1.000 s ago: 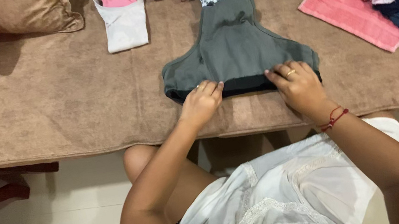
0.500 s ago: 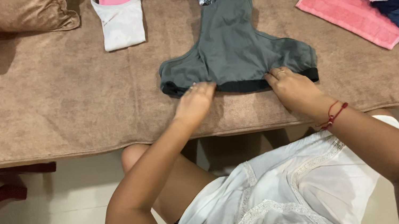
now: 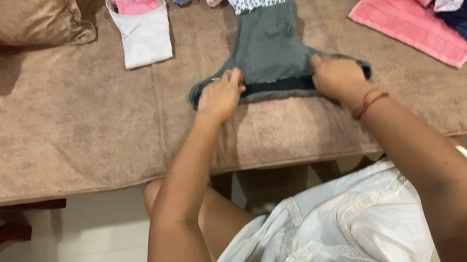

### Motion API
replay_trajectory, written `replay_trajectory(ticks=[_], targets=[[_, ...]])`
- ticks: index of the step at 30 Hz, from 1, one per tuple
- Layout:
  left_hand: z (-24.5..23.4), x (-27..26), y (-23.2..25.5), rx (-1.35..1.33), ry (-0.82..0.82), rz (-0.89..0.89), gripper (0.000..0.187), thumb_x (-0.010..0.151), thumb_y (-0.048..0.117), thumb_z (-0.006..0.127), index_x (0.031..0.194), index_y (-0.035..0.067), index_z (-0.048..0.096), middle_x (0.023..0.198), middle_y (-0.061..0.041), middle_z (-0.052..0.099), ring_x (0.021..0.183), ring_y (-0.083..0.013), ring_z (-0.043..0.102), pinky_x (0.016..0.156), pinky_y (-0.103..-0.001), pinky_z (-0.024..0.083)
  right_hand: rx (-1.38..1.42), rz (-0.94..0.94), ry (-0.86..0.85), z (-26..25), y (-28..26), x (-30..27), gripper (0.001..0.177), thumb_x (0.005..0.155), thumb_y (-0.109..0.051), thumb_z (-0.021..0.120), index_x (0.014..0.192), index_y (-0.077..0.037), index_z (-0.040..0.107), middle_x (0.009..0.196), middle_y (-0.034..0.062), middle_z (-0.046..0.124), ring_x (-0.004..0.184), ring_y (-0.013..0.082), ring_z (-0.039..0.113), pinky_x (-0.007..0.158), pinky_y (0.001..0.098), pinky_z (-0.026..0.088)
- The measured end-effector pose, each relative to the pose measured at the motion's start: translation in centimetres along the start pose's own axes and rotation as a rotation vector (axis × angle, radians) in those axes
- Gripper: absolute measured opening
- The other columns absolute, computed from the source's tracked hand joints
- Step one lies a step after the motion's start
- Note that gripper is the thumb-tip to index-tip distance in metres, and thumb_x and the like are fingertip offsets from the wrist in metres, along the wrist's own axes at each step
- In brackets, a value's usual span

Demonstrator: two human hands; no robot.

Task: The person folds a variety of clean clothes one by one on a bench, including a pink top, blue socks, a pink bra, a white lace top, a grey top, two pink towels, a pink baby top, a purple top, a beige bra, and a white top. Each item is folded and placed in a neat pile.

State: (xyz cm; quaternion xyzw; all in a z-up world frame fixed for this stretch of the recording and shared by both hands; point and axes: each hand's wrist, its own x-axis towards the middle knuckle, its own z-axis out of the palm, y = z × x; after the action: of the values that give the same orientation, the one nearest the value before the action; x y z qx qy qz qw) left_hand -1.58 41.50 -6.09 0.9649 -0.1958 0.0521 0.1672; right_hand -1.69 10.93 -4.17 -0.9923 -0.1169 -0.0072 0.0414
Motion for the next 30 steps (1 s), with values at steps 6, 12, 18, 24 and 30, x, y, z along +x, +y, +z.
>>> replay_trajectory(ticks=[6, 12, 18, 24, 30], targets=[[3.4, -2.1, 1.1, 0.132, 0.213, 0.385, 0.024, 0.094, 0.016, 0.064, 0.115, 0.006, 0.064, 0.119, -0.011, 0.063, 0.114, -0.0293, 0.062, 0.092, -0.043, 0.056, -0.294, -0.507, 0.44, 0.3, -0.3, -3.2, 0.024, 0.093, -0.016, 0.06, 0.115, -0.008, 0.068, 0.115, 0.0091, 0.069, 0.108, 0.0264, 0.065, 0.1, 0.0433, 0.049], [3.5, -1.8, 2.2, -0.028, 0.21, 0.234, 0.032, 0.092, 0.025, 0.063, 0.115, 0.003, 0.068, 0.113, -0.014, 0.065, 0.111, -0.0325, 0.062, 0.092, -0.044, 0.053, 0.059, -0.532, 0.292, -0.6, -0.9, -3.3, 0.042, 0.08, -0.025, 0.07, 0.114, 0.0, 0.07, 0.109, 0.0155, 0.068, 0.103, 0.0325, 0.063, 0.092, 0.0421, 0.048], [2.2, 2.5, 2.0, -0.175, 0.03, -0.076, 0.022, 0.104, 0.027, 0.054, 0.111, 0.01, 0.067, 0.104, -0.012, 0.074, 0.106, -0.0308, 0.065, 0.104, -0.05, 0.039, 0.167, -0.294, 0.155, -0.3, -0.1, -0.2, 0.031, 0.086, -0.012, 0.062, 0.114, -0.003, 0.071, 0.112, 0.0195, 0.07, 0.108, 0.036, 0.067, 0.098, 0.0432, 0.052], [3.3, 5.7, 0.7, -0.121, 0.107, -0.068, 0.021, 0.101, 0.025, 0.053, 0.111, 0.009, 0.061, 0.104, -0.012, 0.07, 0.106, -0.0316, 0.064, 0.103, -0.053, 0.037, 0.312, -0.102, 0.128, 0.3, 0.5, 3.7, 0.026, 0.09, -0.007, 0.057, 0.114, -0.003, 0.067, 0.105, 0.0213, 0.068, 0.102, 0.0413, 0.065, 0.089, 0.0488, 0.051], [4.7, 3.3, 0.4, -0.022, 0.19, 0.35, 0.027, 0.099, 0.022, 0.06, 0.119, 0.005, 0.064, 0.117, -0.011, 0.063, 0.114, -0.0306, 0.062, 0.105, -0.043, 0.047, 0.018, -0.445, 0.337, 0.2, 0.3, 2.2, 0.027, 0.083, -0.015, 0.067, 0.107, -0.005, 0.07, 0.106, 0.0116, 0.066, 0.105, 0.0296, 0.061, 0.092, 0.041, 0.049]])
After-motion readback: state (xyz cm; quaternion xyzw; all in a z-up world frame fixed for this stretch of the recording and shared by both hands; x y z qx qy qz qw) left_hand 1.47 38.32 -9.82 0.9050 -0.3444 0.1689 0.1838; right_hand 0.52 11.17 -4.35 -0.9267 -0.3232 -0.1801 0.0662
